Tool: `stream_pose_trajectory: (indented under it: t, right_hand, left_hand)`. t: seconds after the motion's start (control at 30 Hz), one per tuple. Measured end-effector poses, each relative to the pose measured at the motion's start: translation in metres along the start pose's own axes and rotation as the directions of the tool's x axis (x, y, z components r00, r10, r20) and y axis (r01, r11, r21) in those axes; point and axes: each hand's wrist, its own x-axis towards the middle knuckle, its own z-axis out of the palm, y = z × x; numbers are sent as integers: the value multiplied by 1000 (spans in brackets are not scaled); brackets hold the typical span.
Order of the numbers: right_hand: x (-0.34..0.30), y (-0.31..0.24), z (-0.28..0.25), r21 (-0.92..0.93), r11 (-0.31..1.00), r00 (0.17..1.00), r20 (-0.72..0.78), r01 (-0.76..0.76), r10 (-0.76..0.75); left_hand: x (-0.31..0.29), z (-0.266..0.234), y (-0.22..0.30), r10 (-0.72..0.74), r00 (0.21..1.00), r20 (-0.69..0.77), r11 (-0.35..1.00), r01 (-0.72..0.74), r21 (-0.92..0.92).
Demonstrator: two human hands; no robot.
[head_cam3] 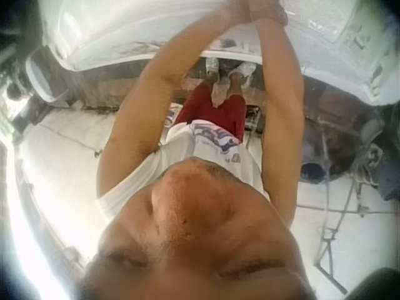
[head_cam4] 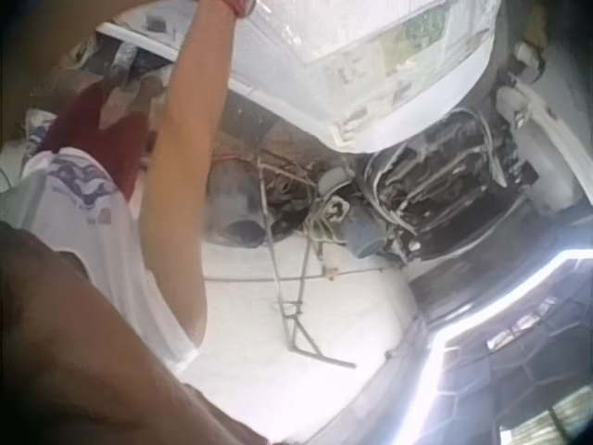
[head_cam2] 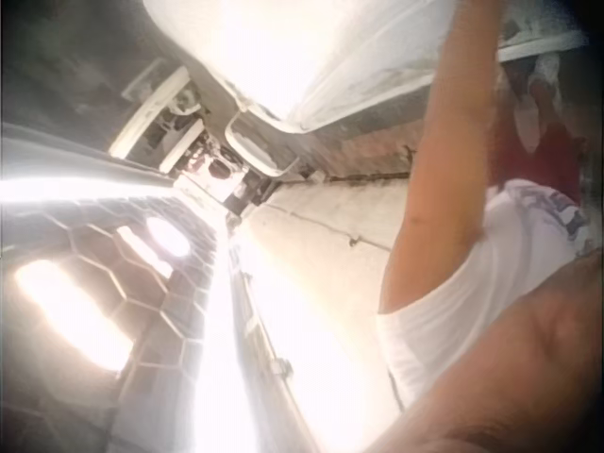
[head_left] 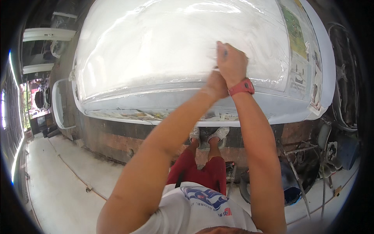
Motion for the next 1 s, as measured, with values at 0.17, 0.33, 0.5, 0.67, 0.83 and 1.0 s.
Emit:
stream_pose_trajectory:
  t: [0.17, 0.33, 0.5, 0.67, 0.83, 1.0]
  right_hand:
    - [9, 37, -17, 106, 970, 943, -233, -220, 240]
    - [-26, 138, -17, -308, 922, 923, -369, -233, 110]
    - [-24, 132, -21, -280, 888, 902, -345, -364, 261]
    - [-21, 138, -19, -286, 885, 900, -348, -369, 263]
    - [-17, 136, -22, -298, 897, 929, -274, -327, 248]
    - [-21, 151, -36, -287, 924, 948, -266, -251, 175]
  left_hand:
    - [-119, -34, -211, -34, 665, -746, 853, 408, 325]
    - [-112, -7, -179, -181, 777, -603, 892, 388, 231]
    - [-194, -34, -194, -331, 854, -402, 902, 412, 131]
    - [-217, -53, -343, -700, 362, -615, 575, 797, -185]
    - [39, -55, -221, -153, 603, -783, 931, 354, 92]
    - [116, -83, -159, 24, 848, -529, 987, 65, 149]
